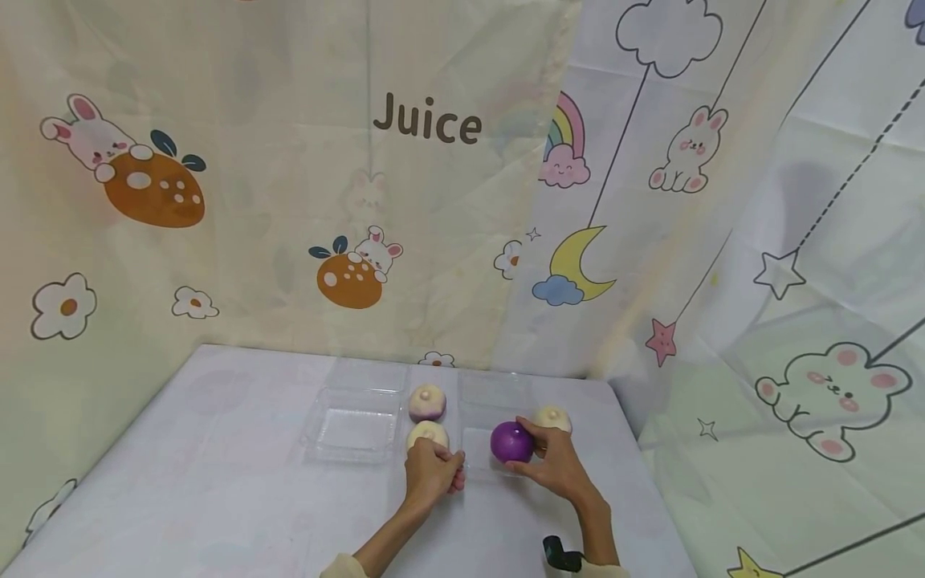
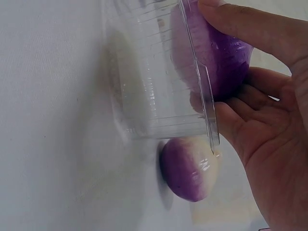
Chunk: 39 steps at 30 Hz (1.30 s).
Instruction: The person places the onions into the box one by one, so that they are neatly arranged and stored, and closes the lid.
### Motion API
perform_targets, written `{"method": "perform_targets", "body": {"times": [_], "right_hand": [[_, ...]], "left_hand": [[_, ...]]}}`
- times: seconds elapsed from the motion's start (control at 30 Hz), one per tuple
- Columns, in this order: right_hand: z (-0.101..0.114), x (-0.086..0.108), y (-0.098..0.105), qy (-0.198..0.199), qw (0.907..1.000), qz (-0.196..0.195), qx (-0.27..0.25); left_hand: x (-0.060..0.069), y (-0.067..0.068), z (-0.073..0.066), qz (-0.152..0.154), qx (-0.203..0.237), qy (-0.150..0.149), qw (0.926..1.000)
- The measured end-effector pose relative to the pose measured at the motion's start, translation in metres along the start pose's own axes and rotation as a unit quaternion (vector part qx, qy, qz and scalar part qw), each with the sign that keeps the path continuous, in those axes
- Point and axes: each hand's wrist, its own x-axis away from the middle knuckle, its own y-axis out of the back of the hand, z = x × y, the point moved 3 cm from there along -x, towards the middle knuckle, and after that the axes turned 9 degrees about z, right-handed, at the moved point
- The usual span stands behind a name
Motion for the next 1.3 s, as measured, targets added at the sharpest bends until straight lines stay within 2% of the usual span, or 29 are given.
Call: {"method": "perform_targets", "body": {"times": [0.37,0.63,1.13,1.3], "right_hand": [[0.001,-0.007,-0.003,0.007,0.9999,0.015,0.0],[-0.002,-0.016,-0.008,0.026,0.9992,0.031,0.005],[-0.001,-0.025,-0.014,0.042,0.9982,0.044,0.003],[0.001,-0.029,-0.015,0.047,0.9973,0.053,0.016]], "left_hand": [[0.002,0.0,0.0,-0.004,-0.003,0.001,1.0],[0.001,0.002,-0.003,-0.001,0.004,-0.009,1.0],[0.0,0.0,0.0,-0.002,0.006,0.001,1.0],[-0.001,-0.001,0.0,-0.002,0.008,0.005,1.0]]}}
